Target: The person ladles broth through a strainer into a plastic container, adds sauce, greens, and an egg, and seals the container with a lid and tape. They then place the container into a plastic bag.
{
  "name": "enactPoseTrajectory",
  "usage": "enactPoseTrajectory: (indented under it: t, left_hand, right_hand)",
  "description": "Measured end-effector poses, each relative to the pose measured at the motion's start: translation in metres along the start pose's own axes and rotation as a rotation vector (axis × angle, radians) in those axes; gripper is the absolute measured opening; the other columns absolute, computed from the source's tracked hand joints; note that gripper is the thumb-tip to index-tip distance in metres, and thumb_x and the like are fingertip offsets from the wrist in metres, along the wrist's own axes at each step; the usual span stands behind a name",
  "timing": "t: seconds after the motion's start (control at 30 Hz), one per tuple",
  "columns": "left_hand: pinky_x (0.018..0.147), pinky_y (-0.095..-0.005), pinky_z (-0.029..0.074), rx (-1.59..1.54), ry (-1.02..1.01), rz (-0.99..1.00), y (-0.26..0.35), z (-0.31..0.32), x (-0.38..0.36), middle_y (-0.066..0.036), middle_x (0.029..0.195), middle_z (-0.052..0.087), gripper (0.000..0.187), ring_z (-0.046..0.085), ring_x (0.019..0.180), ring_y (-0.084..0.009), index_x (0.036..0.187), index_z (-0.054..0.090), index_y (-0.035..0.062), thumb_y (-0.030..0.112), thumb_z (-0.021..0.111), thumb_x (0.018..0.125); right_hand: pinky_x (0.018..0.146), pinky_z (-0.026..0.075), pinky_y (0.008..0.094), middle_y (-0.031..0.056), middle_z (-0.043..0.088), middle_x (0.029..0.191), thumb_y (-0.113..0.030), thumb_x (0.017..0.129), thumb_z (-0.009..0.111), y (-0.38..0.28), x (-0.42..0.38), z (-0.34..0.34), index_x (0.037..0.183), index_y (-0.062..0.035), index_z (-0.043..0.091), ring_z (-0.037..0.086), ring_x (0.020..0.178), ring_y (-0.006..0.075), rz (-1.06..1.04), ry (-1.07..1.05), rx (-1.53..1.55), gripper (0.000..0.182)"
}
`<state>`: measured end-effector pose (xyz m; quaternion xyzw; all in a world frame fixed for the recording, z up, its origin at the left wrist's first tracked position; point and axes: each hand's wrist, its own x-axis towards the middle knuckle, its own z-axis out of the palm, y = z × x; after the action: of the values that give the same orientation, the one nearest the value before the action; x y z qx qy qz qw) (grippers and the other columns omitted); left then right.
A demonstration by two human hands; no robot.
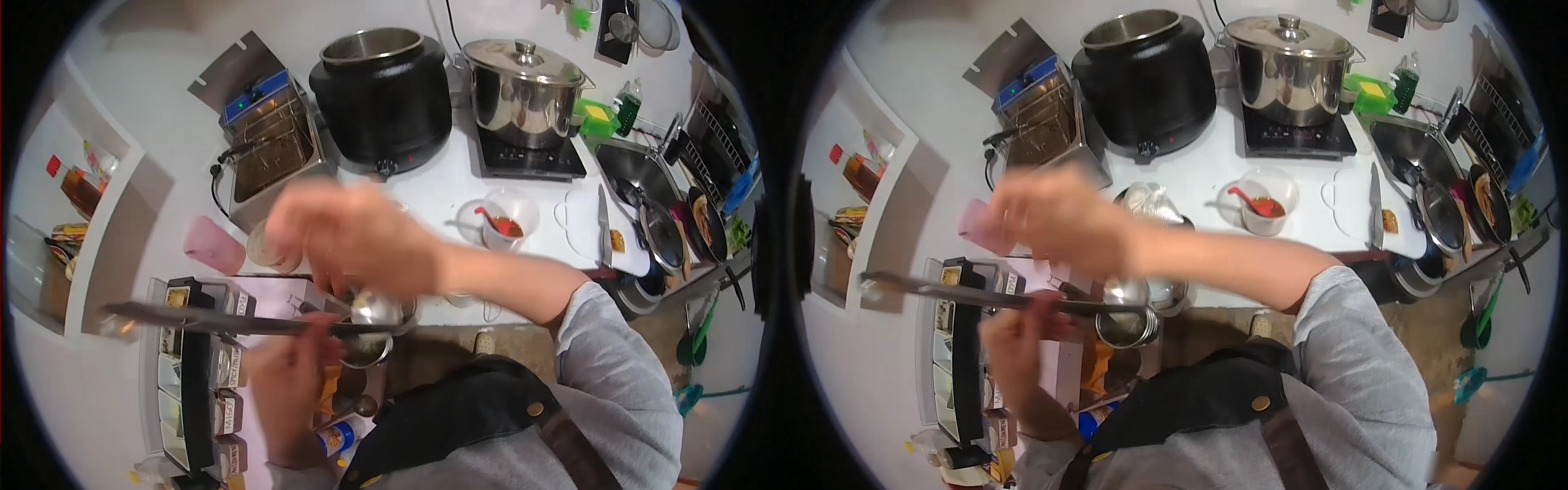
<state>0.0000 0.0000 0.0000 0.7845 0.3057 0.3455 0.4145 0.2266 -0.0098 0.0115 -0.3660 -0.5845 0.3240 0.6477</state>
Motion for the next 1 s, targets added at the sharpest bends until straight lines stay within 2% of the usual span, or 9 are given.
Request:
enactPoseTrajectory:
  t: [0.03, 0.13, 0.17, 0.23, 0.4, 0.5, 0.67, 0.87, 1.0]
  left_hand:
    - [0.056, -0.0281, 0.053, 0.008, 0.019, 0.02, -0.002, 0.0, 0.002, -0.018, 0.078, 0.067, 0.019, 0.065, 0.063, -0.0181, 0.076, 0.067, -0.0064, 0.007, 0.057, 0.087]
    - [0.058, -0.0233, 0.051, 0.053, 0.143, 0.019, 0.043, 0.0, 0.026, -0.011, 0.077, 0.063, 0.028, 0.062, 0.064, -0.0131, 0.09, 0.059, -0.0035, 0.024, 0.054, 0.092]
    - [0.059, -0.0234, 0.051, 0.033, 0.221, 0.036, 0.052, 0.0, 0.038, -0.01, 0.077, 0.062, 0.03, 0.062, 0.065, -0.0123, 0.094, 0.058, -0.0032, 0.026, 0.054, 0.092]
    - [0.062, -0.0234, 0.052, -0.018, 0.328, 0.082, 0.068, -0.002, 0.065, -0.01, 0.079, 0.063, 0.031, 0.063, 0.066, -0.0137, 0.094, 0.057, -0.0034, 0.027, 0.053, 0.092]
    - [0.071, -0.025, 0.052, -0.027, 0.454, 0.229, 0.101, 0.006, 0.14, -0.01, 0.084, 0.062, 0.033, 0.063, 0.075, -0.0151, 0.099, 0.055, -0.0025, 0.03, 0.053, 0.092]
    - [0.076, -0.0269, 0.051, -0.023, 0.44, 0.359, 0.113, 0.025, 0.187, -0.011, 0.087, 0.061, 0.032, 0.062, 0.081, -0.0157, 0.1, 0.053, -0.0033, 0.028, 0.052, 0.093]
    - [0.077, -0.028, 0.051, 0.079, 0.275, 0.544, 0.098, 0.053, 0.287, -0.012, 0.09, 0.062, 0.031, 0.062, 0.082, -0.0162, 0.098, 0.055, -0.0045, 0.025, 0.048, 0.095]
    - [0.076, -0.0288, 0.05, 0.448, 0.074, 0.542, 0.078, 0.096, 0.369, -0.011, 0.083, 0.062, 0.033, 0.063, 0.078, -0.0175, 0.094, 0.057, -0.0053, 0.026, 0.046, 0.095]
    - [0.069, -0.0308, 0.049, 0.69, -0.095, 0.559, 0.074, 0.11, 0.397, -0.013, 0.077, 0.062, 0.031, 0.062, 0.071, -0.0198, 0.09, 0.057, -0.0046, 0.025, 0.047, 0.094]
  right_hand:
    - [0.06, 0.053, 0.0298, 0.0142, 0.062, 0.086, -0.029, 0.09, 0.056, 0.001, 0.004, 0.0, 0.097, -0.0038, 0.059, 0.064, 0.069, 0.0205, -0.024, -0.014, -0.002, 0.026]
    - [0.072, 0.054, 0.0334, 0.0184, 0.057, 0.096, -0.025, 0.085, 0.058, 0.041, 0.043, -0.136, 0.106, 0.0053, 0.053, 0.061, 0.077, 0.0229, 0.036, 0.598, 0.233, 0.037]
    - [0.061, 0.054, 0.0292, 0.0188, 0.057, 0.096, -0.021, 0.083, 0.06, 0.06, 0.063, -0.176, 0.107, 0.0052, 0.054, 0.059, 0.071, 0.0194, 0.104, 0.825, 0.404, 0.036]
    - [0.063, 0.053, 0.0375, 0.0225, 0.044, 0.117, -0.029, 0.078, 0.065, 0.095, 0.098, -0.245, 0.118, -0.0046, 0.051, 0.053, 0.087, 0.0305, 0.411, 1.012, 0.505, 0.049]
    - [0.071, 0.052, 0.0522, 0.0226, 0.051, 0.119, -0.02, 0.074, 0.071, 0.126, 0.148, -0.296, 0.116, 0.004, 0.051, 0.058, 0.098, 0.0354, 0.431, 0.99, 0.561, 0.052]
    - [0.067, 0.054, 0.0492, 0.0191, 0.058, 0.108, -0.018, 0.076, 0.07, 0.124, 0.15, -0.299, 0.11, 0.0062, 0.054, 0.061, 0.091, 0.0318, 0.502, 0.947, 0.381, 0.045]
    - [0.042, 0.05, 0.0305, 0.0162, 0.059, 0.094, -0.021, 0.078, 0.069, 0.134, 0.132, -0.292, 0.098, 0.0101, 0.056, 0.06, 0.07, 0.0225, 0.41, 0.867, 0.339, 0.039]
    - [0.04, 0.048, 0.0277, 0.0163, 0.058, 0.087, -0.022, 0.08, 0.068, 0.13, 0.113, -0.272, 0.089, 0.0096, 0.056, 0.056, 0.054, 0.0197, 0.391, 0.878, 0.279, 0.035]
    - [0.046, 0.049, 0.0276, 0.0124, 0.057, 0.087, -0.02, 0.083, 0.065, 0.126, 0.091, -0.251, 0.098, 0.0054, 0.045, 0.059, 0.063, 0.0178, 0.325, 0.827, 0.301, 0.036]
